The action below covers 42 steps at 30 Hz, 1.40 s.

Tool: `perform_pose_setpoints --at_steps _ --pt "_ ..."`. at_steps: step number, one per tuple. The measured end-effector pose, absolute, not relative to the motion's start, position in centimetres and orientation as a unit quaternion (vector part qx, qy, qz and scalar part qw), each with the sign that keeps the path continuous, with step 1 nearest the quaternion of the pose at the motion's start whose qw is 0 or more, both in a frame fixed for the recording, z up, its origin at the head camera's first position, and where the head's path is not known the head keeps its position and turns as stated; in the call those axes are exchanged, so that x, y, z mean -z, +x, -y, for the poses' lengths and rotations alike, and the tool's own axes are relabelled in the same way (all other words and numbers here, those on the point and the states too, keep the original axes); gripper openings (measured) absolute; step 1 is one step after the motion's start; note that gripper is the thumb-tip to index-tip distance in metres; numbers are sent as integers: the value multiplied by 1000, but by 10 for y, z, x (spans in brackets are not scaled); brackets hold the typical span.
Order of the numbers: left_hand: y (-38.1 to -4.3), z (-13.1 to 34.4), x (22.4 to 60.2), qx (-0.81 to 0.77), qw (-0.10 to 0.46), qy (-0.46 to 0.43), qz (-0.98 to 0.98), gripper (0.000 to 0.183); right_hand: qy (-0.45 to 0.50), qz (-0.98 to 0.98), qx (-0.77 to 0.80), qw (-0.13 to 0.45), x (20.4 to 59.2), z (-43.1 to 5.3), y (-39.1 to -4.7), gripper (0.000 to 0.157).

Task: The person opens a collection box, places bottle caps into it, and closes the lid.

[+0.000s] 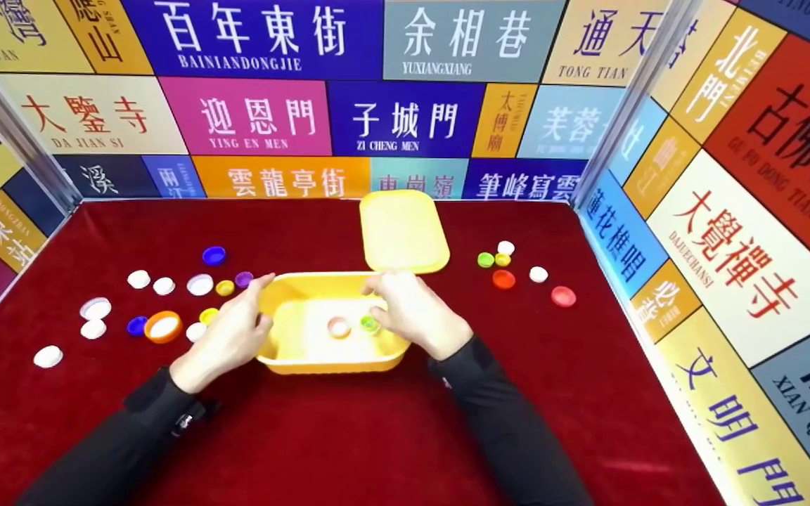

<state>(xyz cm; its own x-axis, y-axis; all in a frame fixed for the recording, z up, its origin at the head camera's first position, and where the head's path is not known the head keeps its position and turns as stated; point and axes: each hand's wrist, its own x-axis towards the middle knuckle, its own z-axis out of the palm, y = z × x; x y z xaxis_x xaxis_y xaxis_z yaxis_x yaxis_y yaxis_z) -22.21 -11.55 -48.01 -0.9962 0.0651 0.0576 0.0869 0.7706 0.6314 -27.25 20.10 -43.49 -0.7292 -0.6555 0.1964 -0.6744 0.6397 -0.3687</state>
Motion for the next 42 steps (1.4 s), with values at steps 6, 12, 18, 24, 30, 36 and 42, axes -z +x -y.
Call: perform_pose_setpoints --at_steps 6,12,18,24,30,36,42 --pt "-223 116 480 336 15 -41 941 73 329 910 -244 59 430 -214 -281 25" --pt "-222 116 481 338 14 -41 940 72 292 912 -275 85 432 -234 -296 26" --pt "-223 117 481 343 15 -42 938 72 231 928 -281 79 436 -262 -312 36" --pt "-223 118 479 356 15 -49 933 71 175 944 -267 80 441 -298 -326 40" --pt "-226 123 479 367 11 -64 928 71 134 958 -239 83 452 -329 -333 43" --pt "-227 127 479 386 9 -78 919 69 102 962 -243 77 465 -357 -339 45" --pt "-228 128 479 385 10 -86 919 69 74 964 -250 51 474 -375 -342 49"
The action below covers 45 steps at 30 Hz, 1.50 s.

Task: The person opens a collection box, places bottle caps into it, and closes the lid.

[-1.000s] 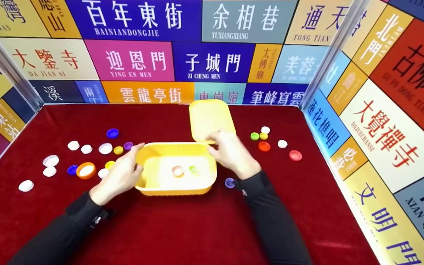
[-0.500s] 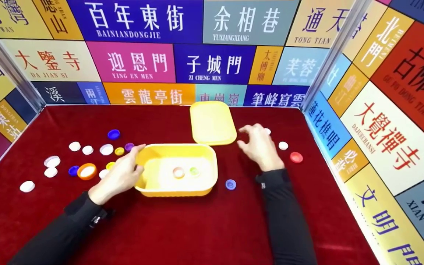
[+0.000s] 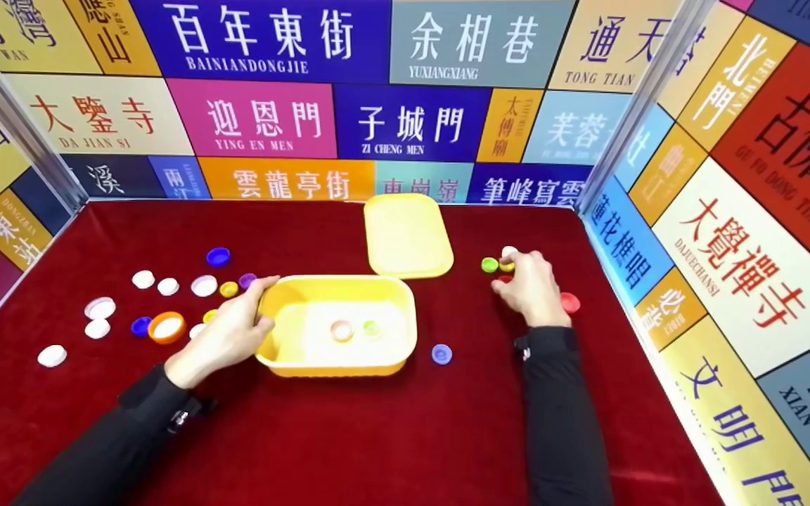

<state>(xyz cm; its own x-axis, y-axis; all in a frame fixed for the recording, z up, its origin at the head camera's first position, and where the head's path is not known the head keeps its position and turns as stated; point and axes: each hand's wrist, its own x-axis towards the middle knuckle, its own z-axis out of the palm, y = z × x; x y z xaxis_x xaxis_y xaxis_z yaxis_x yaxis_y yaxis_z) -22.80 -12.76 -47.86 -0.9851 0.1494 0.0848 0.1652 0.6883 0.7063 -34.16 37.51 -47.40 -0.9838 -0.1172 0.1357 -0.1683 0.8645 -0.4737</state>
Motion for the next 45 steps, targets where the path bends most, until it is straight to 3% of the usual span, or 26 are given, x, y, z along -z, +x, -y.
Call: perform_pose_setpoints --at_steps 13,27,45 --pt "-227 128 478 387 8 -88 918 68 63 966 -250 14 480 -382 -345 47" --pt "-227 128 478 389 11 -87 917 68 73 970 -233 5 476 -375 -344 36" --pt "-227 128 477 388 9 -88 917 68 120 963 -239 42 439 -332 -327 33"
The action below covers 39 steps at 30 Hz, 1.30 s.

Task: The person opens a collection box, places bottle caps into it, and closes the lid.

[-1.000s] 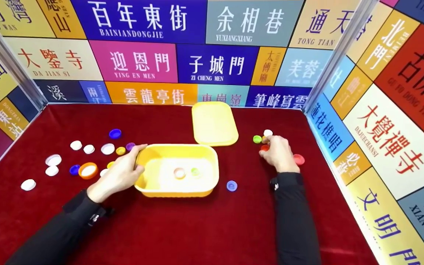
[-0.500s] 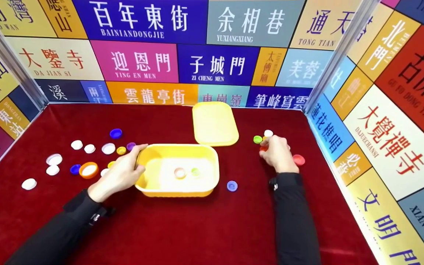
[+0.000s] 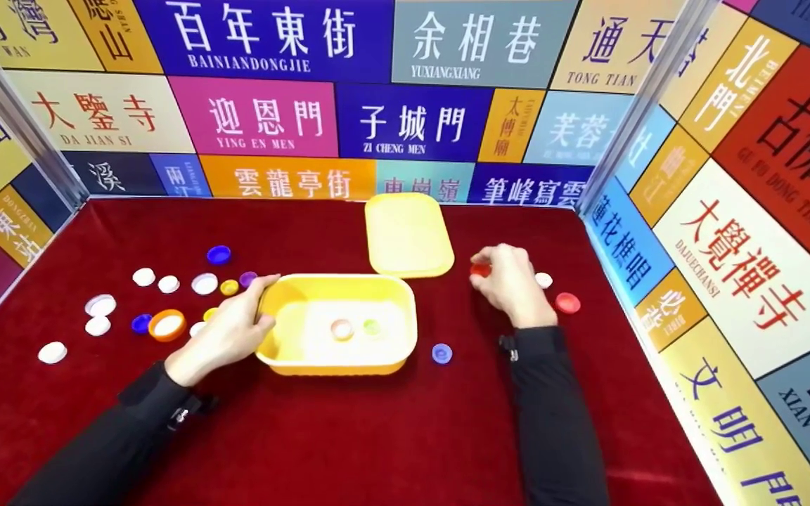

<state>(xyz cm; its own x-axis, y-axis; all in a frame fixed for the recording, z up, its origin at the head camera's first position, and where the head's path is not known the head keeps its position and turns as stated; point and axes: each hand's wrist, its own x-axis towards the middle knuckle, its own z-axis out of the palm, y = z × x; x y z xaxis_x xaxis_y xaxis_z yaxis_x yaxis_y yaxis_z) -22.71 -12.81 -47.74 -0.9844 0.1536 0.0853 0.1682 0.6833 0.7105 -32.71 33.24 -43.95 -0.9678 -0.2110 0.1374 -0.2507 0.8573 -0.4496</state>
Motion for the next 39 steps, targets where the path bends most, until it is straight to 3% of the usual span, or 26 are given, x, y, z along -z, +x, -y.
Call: perform_pose_setpoints --at_steps 14,29,39 --pt "-229 128 479 387 10 -86 918 68 224 937 -260 65 416 -271 -295 30" --pt "-228 128 479 383 17 -89 919 68 348 906 -236 58 428 -219 -271 23" --pt "-228 128 479 382 19 -90 920 69 389 905 -173 -5 439 -200 -258 20"
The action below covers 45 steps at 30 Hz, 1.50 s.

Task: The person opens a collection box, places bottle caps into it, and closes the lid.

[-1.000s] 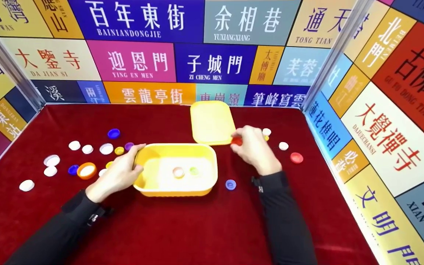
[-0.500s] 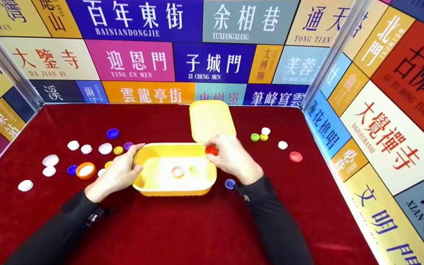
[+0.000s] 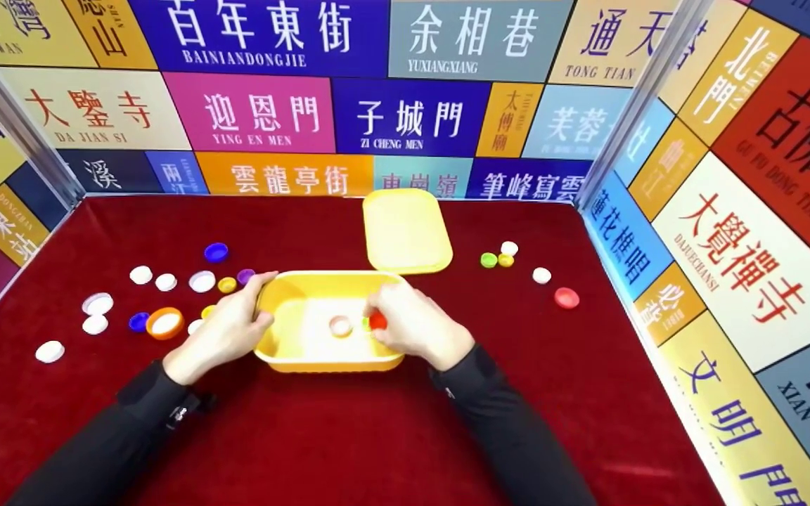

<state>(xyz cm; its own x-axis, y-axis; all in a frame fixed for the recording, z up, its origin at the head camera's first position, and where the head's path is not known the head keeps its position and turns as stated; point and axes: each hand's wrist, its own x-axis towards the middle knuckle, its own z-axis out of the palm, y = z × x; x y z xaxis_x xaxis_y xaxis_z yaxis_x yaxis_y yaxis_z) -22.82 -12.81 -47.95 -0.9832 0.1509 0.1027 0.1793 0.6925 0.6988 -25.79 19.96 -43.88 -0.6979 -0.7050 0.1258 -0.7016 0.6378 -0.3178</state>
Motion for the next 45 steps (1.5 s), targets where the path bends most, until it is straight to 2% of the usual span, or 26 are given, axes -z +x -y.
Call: perform_pose_setpoints --at_steps 10,18,31,37,45 --pt "-228 129 480 385 18 -88 918 68 -380 -910 165 28 438 -196 -256 24" --pt "-227 129 480 387 18 -85 918 68 -391 -903 178 13 434 -199 -257 31" --pt "-228 131 480 383 14 -78 920 69 -385 -902 196 -14 432 -204 -266 31" --pt "-229 129 479 383 13 -83 920 68 -348 -906 239 -23 427 -215 -275 30" --pt "-228 127 480 386 14 -85 919 68 -256 -915 303 -69 426 -252 -305 28"
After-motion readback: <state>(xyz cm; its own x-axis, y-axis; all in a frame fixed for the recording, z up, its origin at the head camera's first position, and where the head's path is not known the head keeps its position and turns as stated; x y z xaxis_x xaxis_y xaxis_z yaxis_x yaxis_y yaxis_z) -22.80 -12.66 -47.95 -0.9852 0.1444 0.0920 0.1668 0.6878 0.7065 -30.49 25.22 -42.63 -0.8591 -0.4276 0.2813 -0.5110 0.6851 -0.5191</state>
